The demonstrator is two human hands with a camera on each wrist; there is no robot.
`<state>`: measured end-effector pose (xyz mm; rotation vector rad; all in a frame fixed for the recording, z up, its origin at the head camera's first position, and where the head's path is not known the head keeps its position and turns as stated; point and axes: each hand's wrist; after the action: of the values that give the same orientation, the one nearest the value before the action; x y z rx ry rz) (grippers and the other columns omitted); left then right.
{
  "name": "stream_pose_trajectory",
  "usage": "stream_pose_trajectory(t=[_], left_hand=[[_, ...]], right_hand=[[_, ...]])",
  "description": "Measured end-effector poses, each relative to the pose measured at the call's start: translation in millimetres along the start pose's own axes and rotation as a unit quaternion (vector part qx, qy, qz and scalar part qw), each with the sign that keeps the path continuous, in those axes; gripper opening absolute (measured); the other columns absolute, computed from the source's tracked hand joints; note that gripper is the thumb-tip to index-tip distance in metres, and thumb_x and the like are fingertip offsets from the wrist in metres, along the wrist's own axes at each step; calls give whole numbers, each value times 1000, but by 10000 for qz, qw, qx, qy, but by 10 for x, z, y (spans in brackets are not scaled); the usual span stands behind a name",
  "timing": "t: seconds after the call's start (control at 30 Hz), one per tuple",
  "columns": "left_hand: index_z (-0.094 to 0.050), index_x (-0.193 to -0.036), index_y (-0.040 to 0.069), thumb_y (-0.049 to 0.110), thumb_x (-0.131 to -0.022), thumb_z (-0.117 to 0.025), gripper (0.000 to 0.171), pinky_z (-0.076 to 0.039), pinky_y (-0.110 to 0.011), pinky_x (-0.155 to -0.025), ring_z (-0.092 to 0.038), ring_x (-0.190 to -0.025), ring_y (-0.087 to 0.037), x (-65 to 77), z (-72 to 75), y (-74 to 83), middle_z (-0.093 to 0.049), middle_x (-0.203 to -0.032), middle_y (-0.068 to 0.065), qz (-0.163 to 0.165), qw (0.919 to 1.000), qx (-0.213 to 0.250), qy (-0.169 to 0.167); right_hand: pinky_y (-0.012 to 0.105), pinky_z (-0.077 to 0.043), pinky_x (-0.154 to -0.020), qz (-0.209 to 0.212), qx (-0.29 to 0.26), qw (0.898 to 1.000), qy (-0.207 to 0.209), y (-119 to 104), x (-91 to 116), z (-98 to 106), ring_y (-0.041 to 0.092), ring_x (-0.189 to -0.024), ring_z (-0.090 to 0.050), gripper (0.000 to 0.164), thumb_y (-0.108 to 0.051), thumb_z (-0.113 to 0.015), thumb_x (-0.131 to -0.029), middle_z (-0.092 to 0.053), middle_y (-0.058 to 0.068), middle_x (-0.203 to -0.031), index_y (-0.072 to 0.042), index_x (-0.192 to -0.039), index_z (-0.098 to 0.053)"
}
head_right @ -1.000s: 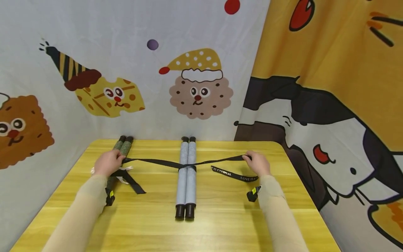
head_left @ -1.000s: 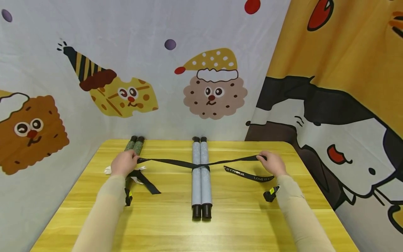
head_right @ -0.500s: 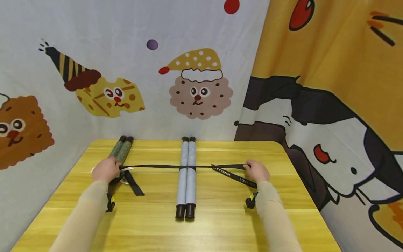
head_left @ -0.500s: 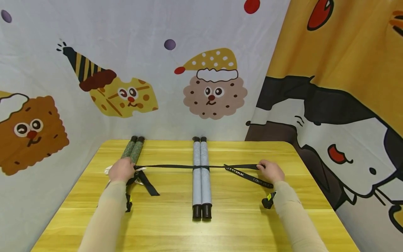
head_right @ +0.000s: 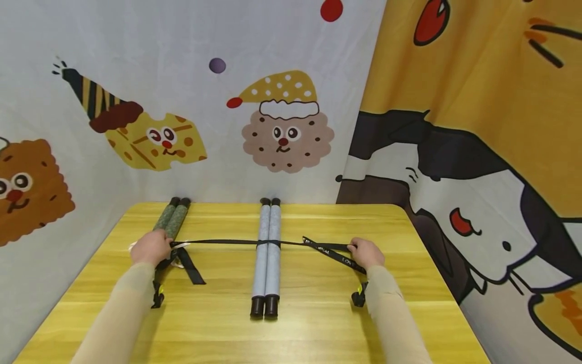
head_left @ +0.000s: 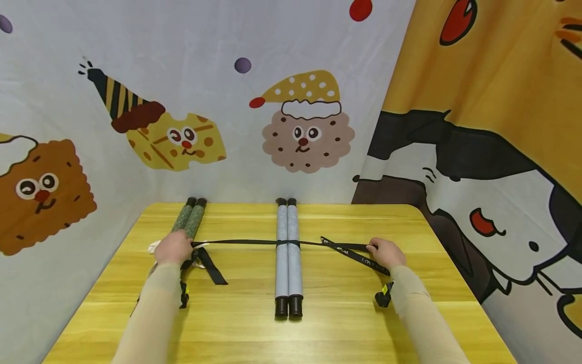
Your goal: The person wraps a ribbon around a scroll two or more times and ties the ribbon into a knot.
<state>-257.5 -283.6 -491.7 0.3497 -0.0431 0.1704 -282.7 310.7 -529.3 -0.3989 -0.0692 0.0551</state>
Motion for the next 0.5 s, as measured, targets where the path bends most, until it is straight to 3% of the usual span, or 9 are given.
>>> stream_pose_trajectory(t=[0.3, 0.4, 0.5], left_hand=[[-64, -93, 1, 21, -101, -56, 23, -50, -48, -54, -63, -69, -33, 4, 64, 34, -65, -80, -15, -230, 9994, -31, 243], [-62, -87, 1, 22, -101, -58, 25, -48, -47, -51, -59, -62, -30, 8, 79, 54, -60, -72, -12, -390, 9974, -133, 583], [-63, -88, -3, 22, -98, -63, 27, -48, -50, -51, -58, -57, -33, 0, 73, 99, -60, -68, -15, -631, 9903, -357, 1185]], right_hand=[[39, -40, -63, 115, -21, 9999, 9, 31, -6, -27, 21, -66, -51, 18, -27, -57, -102, -56, 0, -73, -14, -90, -63], [40, -41, -64, 129, -70, 9999, 12, 26, -2, -28, 20, -67, -51, 18, -27, -57, -102, -57, 0, -74, -14, -91, -65], [41, -43, -65, 177, -97, 9998, 33, 18, 4, -36, 20, -68, -53, 18, -27, -58, -101, -60, 0, -77, -13, -95, -67]])
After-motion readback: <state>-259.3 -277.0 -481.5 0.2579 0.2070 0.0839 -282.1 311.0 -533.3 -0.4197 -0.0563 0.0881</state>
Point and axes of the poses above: each hand's wrist, its own x-axis away from the middle knuckle, its own z-axis out of the back of the hand, y = z × x
